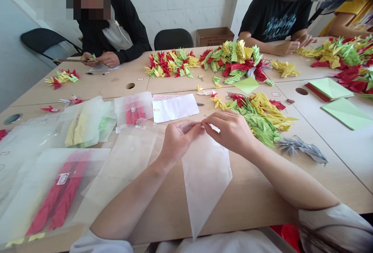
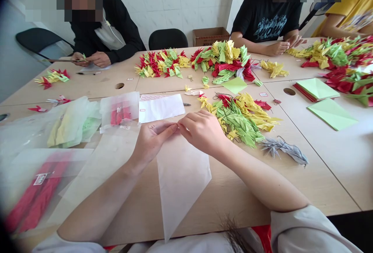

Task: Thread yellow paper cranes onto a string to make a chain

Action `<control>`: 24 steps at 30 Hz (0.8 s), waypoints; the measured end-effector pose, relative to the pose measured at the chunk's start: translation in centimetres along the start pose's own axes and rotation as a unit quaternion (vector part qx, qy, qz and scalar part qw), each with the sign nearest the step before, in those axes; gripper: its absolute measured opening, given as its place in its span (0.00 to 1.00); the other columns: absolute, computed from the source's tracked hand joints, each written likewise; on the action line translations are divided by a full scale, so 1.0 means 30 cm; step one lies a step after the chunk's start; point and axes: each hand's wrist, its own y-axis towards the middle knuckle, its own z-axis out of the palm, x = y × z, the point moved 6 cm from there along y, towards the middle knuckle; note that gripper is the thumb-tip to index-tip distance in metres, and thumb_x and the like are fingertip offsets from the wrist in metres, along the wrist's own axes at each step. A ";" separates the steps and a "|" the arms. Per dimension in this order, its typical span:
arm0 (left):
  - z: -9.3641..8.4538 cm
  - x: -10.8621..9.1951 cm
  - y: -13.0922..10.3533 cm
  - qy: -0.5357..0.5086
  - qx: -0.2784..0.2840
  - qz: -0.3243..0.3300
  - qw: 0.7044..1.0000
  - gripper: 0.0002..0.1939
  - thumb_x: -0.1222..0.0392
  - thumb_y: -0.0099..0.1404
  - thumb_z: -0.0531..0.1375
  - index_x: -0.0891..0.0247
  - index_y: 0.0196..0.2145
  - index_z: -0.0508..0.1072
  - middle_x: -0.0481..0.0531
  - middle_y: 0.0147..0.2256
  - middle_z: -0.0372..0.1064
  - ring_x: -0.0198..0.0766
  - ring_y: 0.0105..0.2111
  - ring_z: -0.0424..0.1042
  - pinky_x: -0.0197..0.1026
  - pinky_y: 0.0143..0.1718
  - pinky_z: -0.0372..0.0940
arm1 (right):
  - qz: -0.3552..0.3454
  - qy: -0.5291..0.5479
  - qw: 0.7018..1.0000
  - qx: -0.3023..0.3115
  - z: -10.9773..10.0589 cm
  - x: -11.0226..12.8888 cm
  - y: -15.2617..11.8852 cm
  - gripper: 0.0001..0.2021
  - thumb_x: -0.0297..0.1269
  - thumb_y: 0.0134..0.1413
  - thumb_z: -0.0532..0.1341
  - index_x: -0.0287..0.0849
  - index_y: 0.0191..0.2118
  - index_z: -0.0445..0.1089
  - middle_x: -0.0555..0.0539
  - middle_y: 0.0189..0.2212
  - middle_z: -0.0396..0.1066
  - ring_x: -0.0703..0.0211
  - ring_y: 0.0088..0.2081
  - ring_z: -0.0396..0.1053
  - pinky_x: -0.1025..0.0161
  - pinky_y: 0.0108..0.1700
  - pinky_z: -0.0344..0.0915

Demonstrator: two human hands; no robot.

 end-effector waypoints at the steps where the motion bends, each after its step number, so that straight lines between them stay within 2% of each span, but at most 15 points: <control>1: 0.000 0.001 0.001 0.000 -0.003 -0.001 1.000 0.11 0.57 0.61 0.66 0.68 0.36 0.81 0.56 0.36 0.80 0.45 0.41 0.78 0.40 0.44 0.72 | -0.019 -0.024 1.000 -0.003 0.000 0.009 0.000 0.11 0.32 0.63 0.57 0.40 0.32 0.75 0.45 0.30 0.77 0.57 0.30 0.73 0.60 0.37 0.62; 4: 0.001 -0.004 -0.001 -0.011 0.000 0.001 1.000 0.10 0.57 0.60 0.66 0.68 0.35 0.81 0.56 0.36 0.80 0.44 0.40 0.79 0.40 0.44 0.72 | -0.034 -0.039 0.999 -0.015 -0.002 0.013 0.002 0.11 0.32 0.63 0.57 0.39 0.31 0.74 0.45 0.29 0.76 0.58 0.29 0.72 0.60 0.36 0.62; 9: 0.007 -0.014 -0.008 -0.044 0.029 0.011 0.999 0.11 0.56 0.62 0.66 0.66 0.38 0.81 0.55 0.39 0.80 0.45 0.42 0.78 0.42 0.47 0.72 | 0.052 0.106 0.993 -0.014 -0.004 -0.029 0.008 0.05 0.30 0.59 0.60 0.41 0.33 0.73 0.49 0.29 0.76 0.61 0.30 0.71 0.62 0.37 0.63; 12: 0.005 -0.015 -0.011 -0.048 0.031 0.010 0.998 0.11 0.56 0.62 0.66 0.65 0.39 0.82 0.55 0.39 0.80 0.45 0.42 0.79 0.42 0.48 0.72 | 0.131 0.200 0.971 0.008 0.004 -0.060 0.010 0.05 0.29 0.56 0.61 0.41 0.32 0.74 0.51 0.29 0.77 0.63 0.31 0.72 0.66 0.35 0.64; 17: 0.005 -0.021 -0.015 -0.048 0.031 0.010 0.998 0.11 0.57 0.62 0.66 0.65 0.40 0.82 0.55 0.40 0.80 0.46 0.43 0.78 0.43 0.49 0.72 | 0.229 0.334 0.912 0.065 0.034 -0.095 0.010 0.07 0.32 0.56 0.61 0.40 0.31 0.76 0.50 0.28 0.77 0.62 0.31 0.73 0.67 0.35 0.66; 20: 0.003 -0.022 -0.015 -0.050 0.026 0.010 0.998 0.12 0.55 0.62 0.65 0.65 0.39 0.82 0.55 0.39 0.80 0.46 0.43 0.78 0.44 0.50 0.71 | 0.242 0.370 0.894 0.075 0.036 -0.098 0.011 0.09 0.35 0.58 0.60 0.39 0.30 0.76 0.49 0.28 0.78 0.61 0.31 0.73 0.66 0.36 0.66; 24: 0.001 -0.015 -0.013 -0.050 0.020 0.003 0.999 0.13 0.53 0.61 0.66 0.65 0.39 0.82 0.56 0.39 0.80 0.47 0.44 0.78 0.45 0.51 0.70 | 0.229 0.353 0.904 0.075 0.032 -0.092 0.012 0.13 0.40 0.61 0.59 0.39 0.32 0.77 0.47 0.29 0.78 0.59 0.32 0.73 0.64 0.37 0.67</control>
